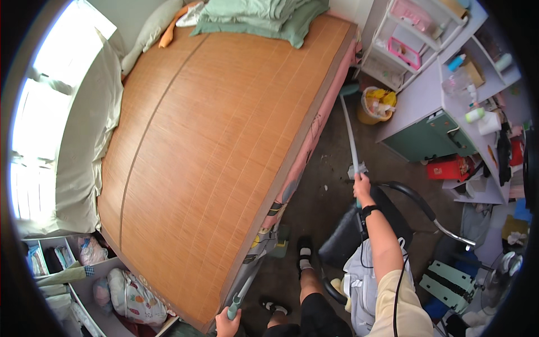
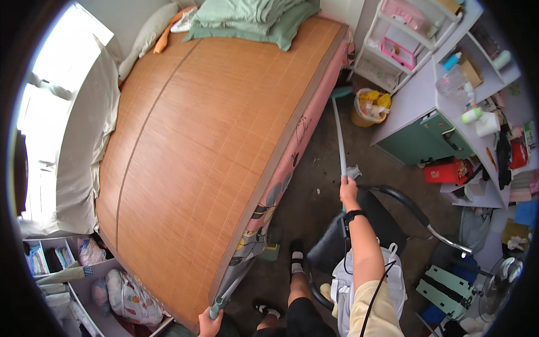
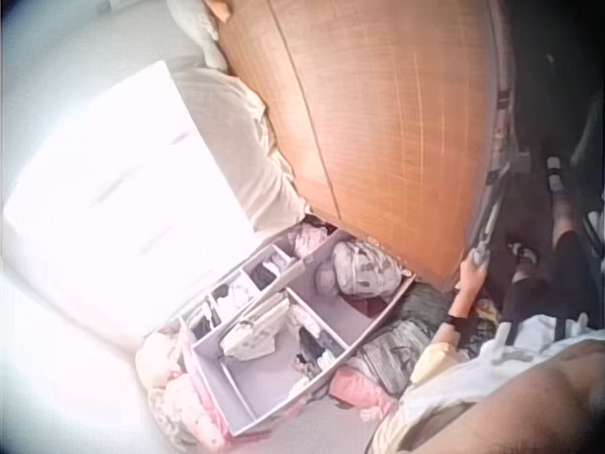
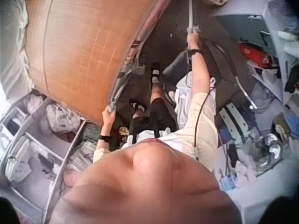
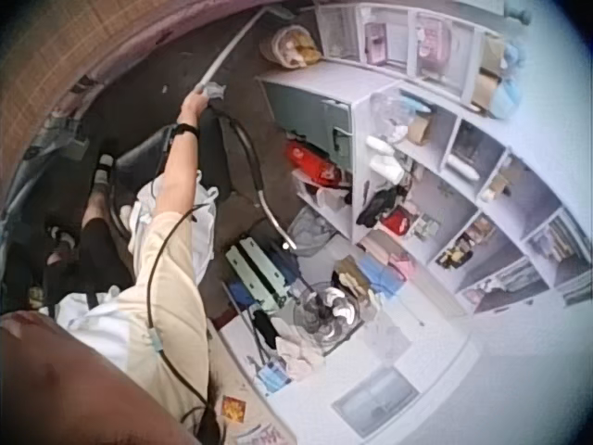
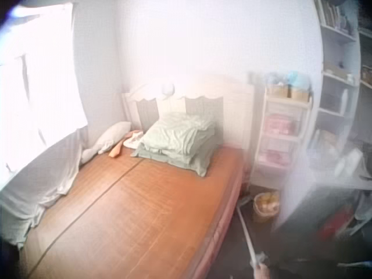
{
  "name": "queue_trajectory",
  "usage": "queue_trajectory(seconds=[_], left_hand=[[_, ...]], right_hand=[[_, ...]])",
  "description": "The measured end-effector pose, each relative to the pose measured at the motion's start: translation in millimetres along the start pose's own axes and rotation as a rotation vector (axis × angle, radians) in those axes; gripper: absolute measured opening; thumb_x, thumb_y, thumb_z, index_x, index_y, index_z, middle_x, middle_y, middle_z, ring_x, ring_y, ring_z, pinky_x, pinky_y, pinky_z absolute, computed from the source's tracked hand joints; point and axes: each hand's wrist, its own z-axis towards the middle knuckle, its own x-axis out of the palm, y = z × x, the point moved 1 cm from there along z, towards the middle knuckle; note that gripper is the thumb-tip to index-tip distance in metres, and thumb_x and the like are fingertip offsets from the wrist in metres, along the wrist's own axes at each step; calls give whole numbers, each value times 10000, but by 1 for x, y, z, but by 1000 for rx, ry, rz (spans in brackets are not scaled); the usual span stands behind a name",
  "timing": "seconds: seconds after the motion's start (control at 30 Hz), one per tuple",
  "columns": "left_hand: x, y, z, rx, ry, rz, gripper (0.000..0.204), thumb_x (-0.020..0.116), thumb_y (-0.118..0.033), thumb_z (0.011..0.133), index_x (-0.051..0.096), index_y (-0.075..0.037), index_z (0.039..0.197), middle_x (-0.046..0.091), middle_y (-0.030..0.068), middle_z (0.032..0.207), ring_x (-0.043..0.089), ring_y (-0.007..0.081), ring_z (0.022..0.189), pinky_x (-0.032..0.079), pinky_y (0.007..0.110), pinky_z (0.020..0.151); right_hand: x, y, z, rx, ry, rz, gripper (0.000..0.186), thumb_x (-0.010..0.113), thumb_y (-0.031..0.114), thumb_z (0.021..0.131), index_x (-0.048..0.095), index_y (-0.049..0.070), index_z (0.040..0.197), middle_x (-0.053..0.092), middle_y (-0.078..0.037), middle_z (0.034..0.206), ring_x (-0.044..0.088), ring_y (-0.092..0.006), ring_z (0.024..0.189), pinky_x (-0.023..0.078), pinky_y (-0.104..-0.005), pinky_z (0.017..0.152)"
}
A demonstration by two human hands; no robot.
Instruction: The person sweeps the floor of a room with a broom and dustpan, collecting debris into a plastic bag.
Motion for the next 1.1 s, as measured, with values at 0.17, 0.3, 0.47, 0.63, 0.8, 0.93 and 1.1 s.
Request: queue_trajectory(seconds=[0.17,0.3,0.47,0.63,0.8,0.93,1.1], left_hand=[[-6,-23,5,-29,7,-126,159,593,-109,779,578,2,893,599,56,689,507,74,678,443,273,615],[-8,-21,13,-61,23,-162,167,592,-98,774,579,-2,909,585,41,690,497,77,673,441,268,619],[-3,-10,4,-86,17,-101,169,591,-92,770,574,-3,913,579,36,693,495,78,671,440,266,615],[-11,-16,9,-27,3,-82,158,589,-85,768,572,-6,904,567,30,674,482,69,649,434,260,595],[-17,-1,11,-122,97,7,194,586,-92,772,578,-26,955,585,46,686,496,79,657,440,262,615],[-11,-11,19,-6,-14,40,251,646,-170,717,494,12,636,494,141,503,535,183,478,397,322,464],[-11,14,15,23,-7,-24,253,636,-143,725,463,9,622,452,108,476,447,118,453,361,293,445]], right_hand=[[10,29,27,71,134,130,305,490,318,843,541,118,1069,431,-36,461,410,-149,320,327,-305,313],[7,9,69,-33,83,-47,362,506,331,826,532,111,1112,540,-102,579,508,-208,421,401,-335,393],[9,36,61,31,97,-120,373,516,346,807,560,91,1075,606,-194,873,574,-339,834,450,-393,690],[7,47,112,7,219,49,267,502,325,826,540,68,888,514,-103,582,494,-220,403,394,-347,384],[10,58,89,219,216,216,242,459,318,856,509,84,814,398,-50,473,348,-161,286,286,-303,284],[20,31,49,404,175,283,236,463,359,844,507,128,866,405,-62,495,335,-153,306,282,-294,292],[41,-3,-17,562,212,420,204,462,372,837,496,171,841,396,-57,498,331,-147,310,276,-290,289]])
